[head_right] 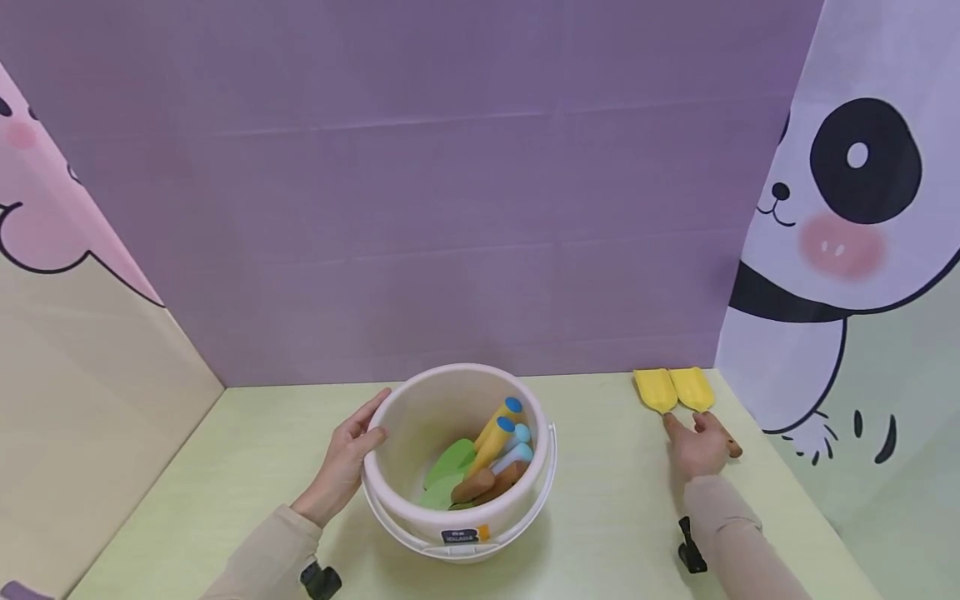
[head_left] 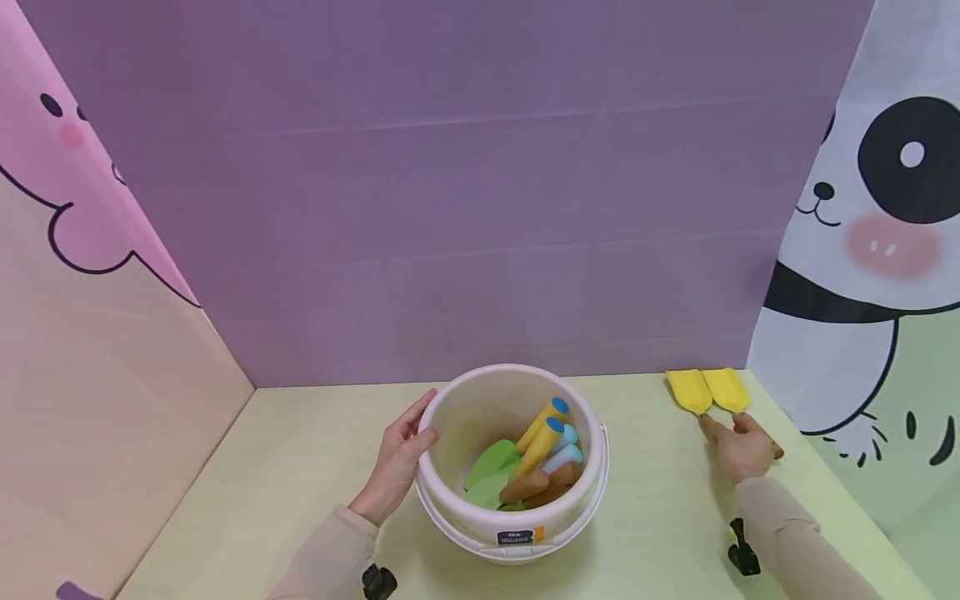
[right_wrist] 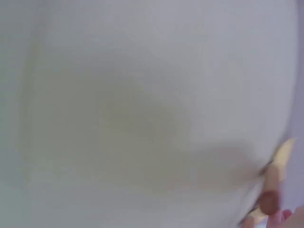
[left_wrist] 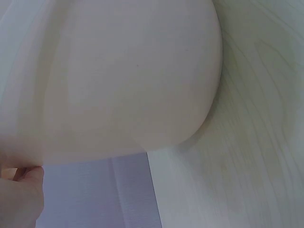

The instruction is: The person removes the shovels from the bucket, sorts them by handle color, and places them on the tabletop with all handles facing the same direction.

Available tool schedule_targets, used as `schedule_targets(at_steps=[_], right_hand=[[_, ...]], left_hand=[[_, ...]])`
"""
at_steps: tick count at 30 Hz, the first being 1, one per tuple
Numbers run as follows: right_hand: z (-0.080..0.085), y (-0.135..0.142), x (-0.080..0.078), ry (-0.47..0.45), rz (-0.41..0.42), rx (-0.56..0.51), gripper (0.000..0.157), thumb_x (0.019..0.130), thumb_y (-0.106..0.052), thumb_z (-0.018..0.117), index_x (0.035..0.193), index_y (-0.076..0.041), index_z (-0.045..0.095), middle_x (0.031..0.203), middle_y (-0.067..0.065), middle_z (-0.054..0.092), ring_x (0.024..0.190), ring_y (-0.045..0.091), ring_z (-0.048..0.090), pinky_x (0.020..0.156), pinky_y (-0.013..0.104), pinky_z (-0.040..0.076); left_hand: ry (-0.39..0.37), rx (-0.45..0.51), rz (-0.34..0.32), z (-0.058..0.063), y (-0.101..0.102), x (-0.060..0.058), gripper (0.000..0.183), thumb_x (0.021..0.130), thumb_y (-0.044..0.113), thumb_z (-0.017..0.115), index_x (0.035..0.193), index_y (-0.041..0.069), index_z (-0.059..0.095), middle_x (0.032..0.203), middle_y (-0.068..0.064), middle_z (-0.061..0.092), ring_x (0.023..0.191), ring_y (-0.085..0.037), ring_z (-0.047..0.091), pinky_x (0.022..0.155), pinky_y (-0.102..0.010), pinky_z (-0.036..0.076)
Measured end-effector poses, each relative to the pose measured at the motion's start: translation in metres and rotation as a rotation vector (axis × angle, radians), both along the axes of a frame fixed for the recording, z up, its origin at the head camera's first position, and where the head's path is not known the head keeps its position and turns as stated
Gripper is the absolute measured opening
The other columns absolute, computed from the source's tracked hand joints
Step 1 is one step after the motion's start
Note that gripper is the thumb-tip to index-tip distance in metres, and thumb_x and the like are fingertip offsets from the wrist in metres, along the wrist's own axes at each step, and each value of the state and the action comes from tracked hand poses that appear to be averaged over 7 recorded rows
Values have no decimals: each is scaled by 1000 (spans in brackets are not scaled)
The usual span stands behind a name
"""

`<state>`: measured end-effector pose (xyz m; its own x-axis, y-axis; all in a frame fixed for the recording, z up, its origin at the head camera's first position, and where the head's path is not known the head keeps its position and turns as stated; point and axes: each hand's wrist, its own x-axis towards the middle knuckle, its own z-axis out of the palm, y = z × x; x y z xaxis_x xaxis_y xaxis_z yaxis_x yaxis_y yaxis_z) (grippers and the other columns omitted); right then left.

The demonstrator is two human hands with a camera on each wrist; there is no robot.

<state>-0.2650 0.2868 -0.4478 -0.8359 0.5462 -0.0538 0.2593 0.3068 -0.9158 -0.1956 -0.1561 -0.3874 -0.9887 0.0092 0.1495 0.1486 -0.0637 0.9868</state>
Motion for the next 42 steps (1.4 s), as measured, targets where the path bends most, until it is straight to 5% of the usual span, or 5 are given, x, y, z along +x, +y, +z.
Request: schedule_targets(at_steps=[9,16,20,32,42], right_hand=[[72,-28,4,124,283,31,61,92,-35,50,140,-2,33,142,17,38,129,29,37,98,29,42],[120,-66,18,278,559,91,49,88,-29,59,129,-3,51,125,15,56,96,-3,55,78,11,47],[140,-92,32,320,717,178,43,88,-24,61,123,1,56,119,20,60,88,-8,58,78,13,49],[129,-139,52,254,1186,74,37,82,-20,67,110,5,63,109,23,64,95,12,65,79,22,52],[115,-161,59,153,1337,95,33,81,-13,68,107,6,64,106,21,65,99,30,63,80,22,52]], left_hand=[[0,6,2,-2,3,-1,59,82,-3,47,139,4,37,135,-20,45,104,-4,51,85,-22,49],[4,-6,-2,-3,4,-2,59,82,-2,48,140,5,37,136,-19,44,107,-7,49,87,-25,48],[-1,-13,4,-2,2,-1,59,82,-1,48,140,6,37,135,-19,45,105,-5,50,86,-25,49],[5,-11,19,-3,-4,-3,60,81,-2,47,140,5,37,134,-21,45,103,-3,50,84,-20,48],[-7,-15,9,-3,-1,-3,59,81,-3,47,139,4,37,133,-21,46,101,-2,50,82,-20,49]])
